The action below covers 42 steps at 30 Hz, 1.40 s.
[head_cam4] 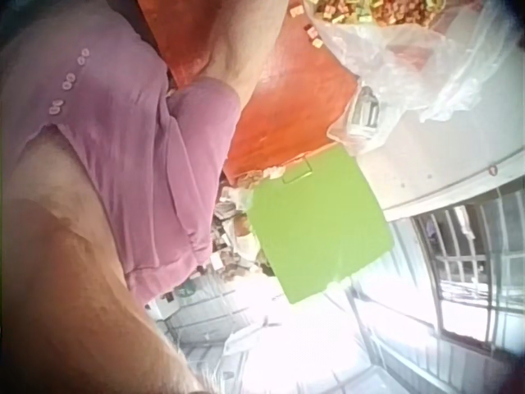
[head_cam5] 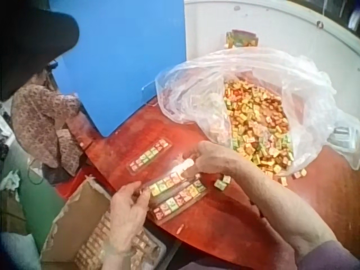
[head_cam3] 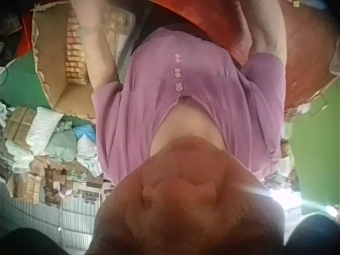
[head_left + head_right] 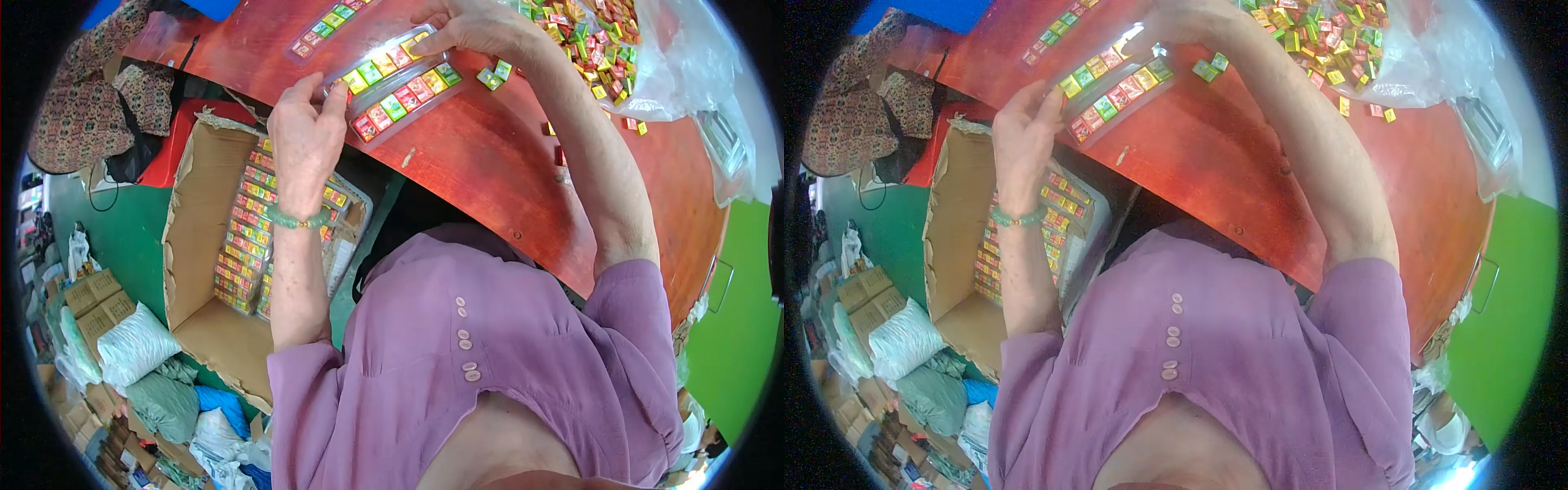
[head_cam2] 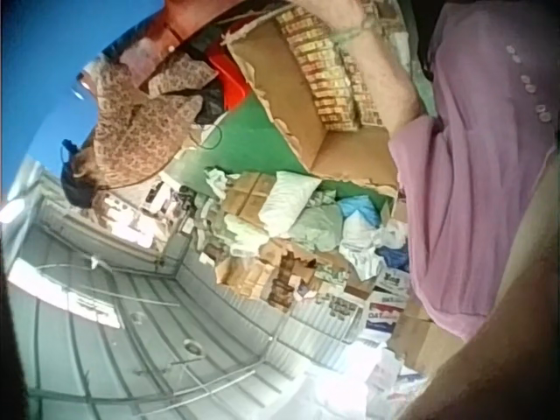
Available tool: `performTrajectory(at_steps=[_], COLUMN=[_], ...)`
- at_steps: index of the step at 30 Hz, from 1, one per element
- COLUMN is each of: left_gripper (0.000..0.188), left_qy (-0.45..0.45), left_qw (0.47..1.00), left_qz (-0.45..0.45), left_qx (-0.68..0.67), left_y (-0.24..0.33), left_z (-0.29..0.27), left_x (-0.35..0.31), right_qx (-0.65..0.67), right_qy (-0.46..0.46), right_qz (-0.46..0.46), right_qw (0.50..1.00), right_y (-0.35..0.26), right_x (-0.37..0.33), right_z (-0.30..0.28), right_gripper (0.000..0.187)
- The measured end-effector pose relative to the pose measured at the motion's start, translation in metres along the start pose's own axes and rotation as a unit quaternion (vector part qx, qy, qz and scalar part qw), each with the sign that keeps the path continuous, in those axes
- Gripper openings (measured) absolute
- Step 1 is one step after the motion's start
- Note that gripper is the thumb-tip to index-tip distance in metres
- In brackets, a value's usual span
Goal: Arranging individual wrapped candies into rows and placing them into a shipping box.
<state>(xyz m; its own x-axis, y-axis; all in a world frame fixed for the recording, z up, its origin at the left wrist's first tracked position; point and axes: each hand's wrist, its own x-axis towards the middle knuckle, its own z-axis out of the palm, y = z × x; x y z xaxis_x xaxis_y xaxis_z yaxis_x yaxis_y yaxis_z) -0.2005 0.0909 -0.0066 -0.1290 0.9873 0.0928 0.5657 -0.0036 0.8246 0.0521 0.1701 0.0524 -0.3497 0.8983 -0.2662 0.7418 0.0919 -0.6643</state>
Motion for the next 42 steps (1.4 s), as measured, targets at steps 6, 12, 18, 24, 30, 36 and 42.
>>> performTrajectory(at_steps=[6, 12, 18, 24, 30, 36, 42], left_gripper=[0.042, 0.042, 0.042, 0.039, 0.039, 0.038, 0.035], left_qy=[0.001, 0.008, -0.012, -0.008, -0.001, 0.014, 0.051], left_qw=[0.988, 0.991, 0.995, 0.998, 0.998, 0.998, 0.989], left_qz=[-0.066, -0.022, -0.032, -0.004, 0.007, 0.054, 0.138], left_qx=[-0.14, -0.134, -0.091, -0.06, -0.054, 0.012, 0.019], left_y=[0.013, 0.016, 0.019, 0.026, 0.028, 0.032, 0.018], left_z=[-0.005, -0.015, -0.01, -0.009, -0.008, -0.007, -0.002], left_x=[0.005, -0.003, -0.042, -0.042, -0.046, -0.051, -0.057], right_qx=[0.075, 0.162, 0.111, -0.046, -0.211, -0.286, -0.284], right_qy=[-0.011, 0.035, -0.059, -0.066, -0.001, -0.051, -0.031], right_qz=[0.013, -0.024, -0.004, -0.089, -0.327, -0.261, -0.329], right_qw=[0.997, 0.986, 0.992, 0.993, 0.921, 0.921, 0.9], right_y=[-0.014, -0.02, 0.001, 0.003, -0.008, -0.015, -0.018], right_x=[0.01, -0.012, -0.036, -0.04, -0.041, -0.034, -0.043], right_z=[-0.011, -0.014, -0.003, -0.01, 0.022, 0.03, 0.034], right_gripper=[0.046, 0.043, 0.051, 0.065, 0.064, 0.047, 0.038])
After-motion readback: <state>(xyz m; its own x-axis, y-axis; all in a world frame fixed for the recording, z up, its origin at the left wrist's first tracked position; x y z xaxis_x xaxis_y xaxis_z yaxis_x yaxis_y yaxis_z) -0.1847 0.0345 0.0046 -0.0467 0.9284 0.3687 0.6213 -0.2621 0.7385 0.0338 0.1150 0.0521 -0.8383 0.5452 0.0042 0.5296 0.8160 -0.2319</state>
